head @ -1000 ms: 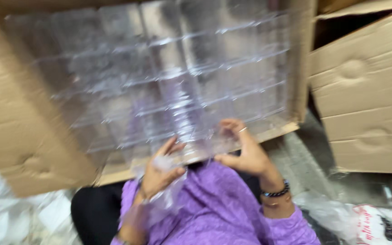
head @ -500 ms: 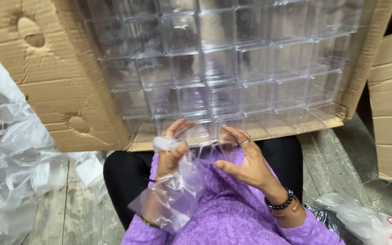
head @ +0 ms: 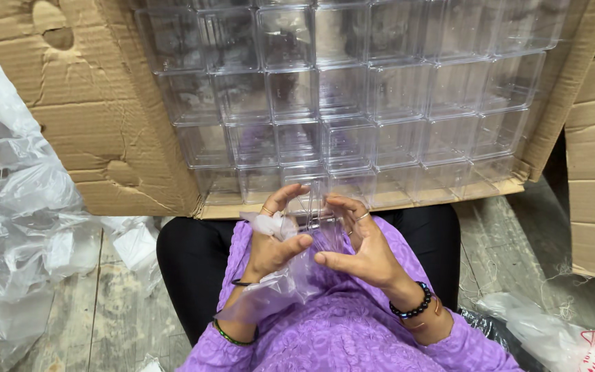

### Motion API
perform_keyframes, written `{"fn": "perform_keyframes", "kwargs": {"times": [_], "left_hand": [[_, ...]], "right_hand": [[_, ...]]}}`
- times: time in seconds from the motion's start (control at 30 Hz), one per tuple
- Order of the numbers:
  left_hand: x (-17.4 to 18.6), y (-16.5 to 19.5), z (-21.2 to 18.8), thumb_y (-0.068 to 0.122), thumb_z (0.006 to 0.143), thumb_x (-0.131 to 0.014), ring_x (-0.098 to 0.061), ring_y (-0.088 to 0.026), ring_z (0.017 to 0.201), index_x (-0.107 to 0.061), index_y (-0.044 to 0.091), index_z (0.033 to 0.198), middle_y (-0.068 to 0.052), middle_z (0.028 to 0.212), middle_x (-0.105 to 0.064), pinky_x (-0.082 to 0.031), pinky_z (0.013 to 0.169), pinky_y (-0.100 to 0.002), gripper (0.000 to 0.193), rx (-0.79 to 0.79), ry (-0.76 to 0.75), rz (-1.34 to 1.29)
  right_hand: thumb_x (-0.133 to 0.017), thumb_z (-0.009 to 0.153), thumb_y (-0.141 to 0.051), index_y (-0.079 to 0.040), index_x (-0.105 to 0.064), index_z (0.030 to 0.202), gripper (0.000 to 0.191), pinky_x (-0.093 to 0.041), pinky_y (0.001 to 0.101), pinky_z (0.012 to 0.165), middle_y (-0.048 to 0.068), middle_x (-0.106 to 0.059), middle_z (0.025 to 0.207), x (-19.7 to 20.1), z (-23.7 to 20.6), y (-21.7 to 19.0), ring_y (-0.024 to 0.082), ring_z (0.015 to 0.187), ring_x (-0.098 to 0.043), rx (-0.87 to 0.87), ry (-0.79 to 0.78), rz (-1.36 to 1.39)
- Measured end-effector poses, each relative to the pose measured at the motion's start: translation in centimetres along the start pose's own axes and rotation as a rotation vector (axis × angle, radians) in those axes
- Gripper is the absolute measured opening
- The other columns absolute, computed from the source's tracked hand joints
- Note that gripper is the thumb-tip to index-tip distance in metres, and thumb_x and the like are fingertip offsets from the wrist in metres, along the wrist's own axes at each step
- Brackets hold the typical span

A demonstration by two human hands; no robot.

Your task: The person sits on the floor and removes clear plastic bags from small transparent plastic boxes, placing each unwrapped box into a large cardboard box. They repeatedly take a wrapped box, pull off the plastic bag, and set the box into the box in front of them.

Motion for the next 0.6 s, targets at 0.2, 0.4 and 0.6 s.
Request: {"fn": "perform_keyframes", "kwargs": {"times": [0.2, 0.4, 0.6], "left_hand": [[0.2, -0.4, -0.5, 0.028, 0.072, -0.094, -0.044, 0.0, 0.068, -0.047, 0.004, 0.151, -0.012, 0.152, -0.054, -0.04, 0.06, -0.019, 0.095, 0.005, 0.007, 0.01], [-0.7, -0.5, 0.0, 0.022, 0.076, -0.09, -0.051, -0.022, 0.138, -0.035, 0.006, 0.157, -0.015, 0.149, -0.052, -0.046, 0.109, -0.036, 0.099, -0.037, -0.053, 0.226], [-0.3, -3.1, -3.1, 0.03, 0.08, -0.082, -0.055, -0.032, 0.126, -0.038, 0.002, 0.149, -0.019, 0.135, -0.057, -0.05, 0.104, -0.046, 0.087, 0.482, 0.008, -0.355]], "right_hand": [[-0.092, 0.072, -0.001, -0.007, -0.044, 0.148, 0.09, -0.026, 0.0403, 0.129, 0.011, -0.04, 0.159, 0.4, -0.3, 0.2, 0.024, 0.152, -0.037, 0.056, -0.025, -0.074], [-0.094, 0.071, -0.021, -0.005, -0.044, 0.152, 0.096, -0.033, 0.0417, 0.128, 0.015, -0.049, 0.153, 0.5, -0.5, 1.7, 0.027, 0.149, -0.045, 0.038, 0.116, -0.108], [-0.099, 0.062, -0.036, -0.006, -0.041, 0.144, 0.105, -0.034, 0.0475, 0.119, 0.026, -0.027, 0.163, -1.0, -1.0, -0.6, 0.041, 0.151, -0.031, 0.239, -0.262, -0.77]]}}
Point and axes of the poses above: each hand's wrist, its own z-axis towards the middle knuckle, its own x-axis out of the back of the hand, y = z × x, the point moved 9 cm from there along z, towards the middle knuckle
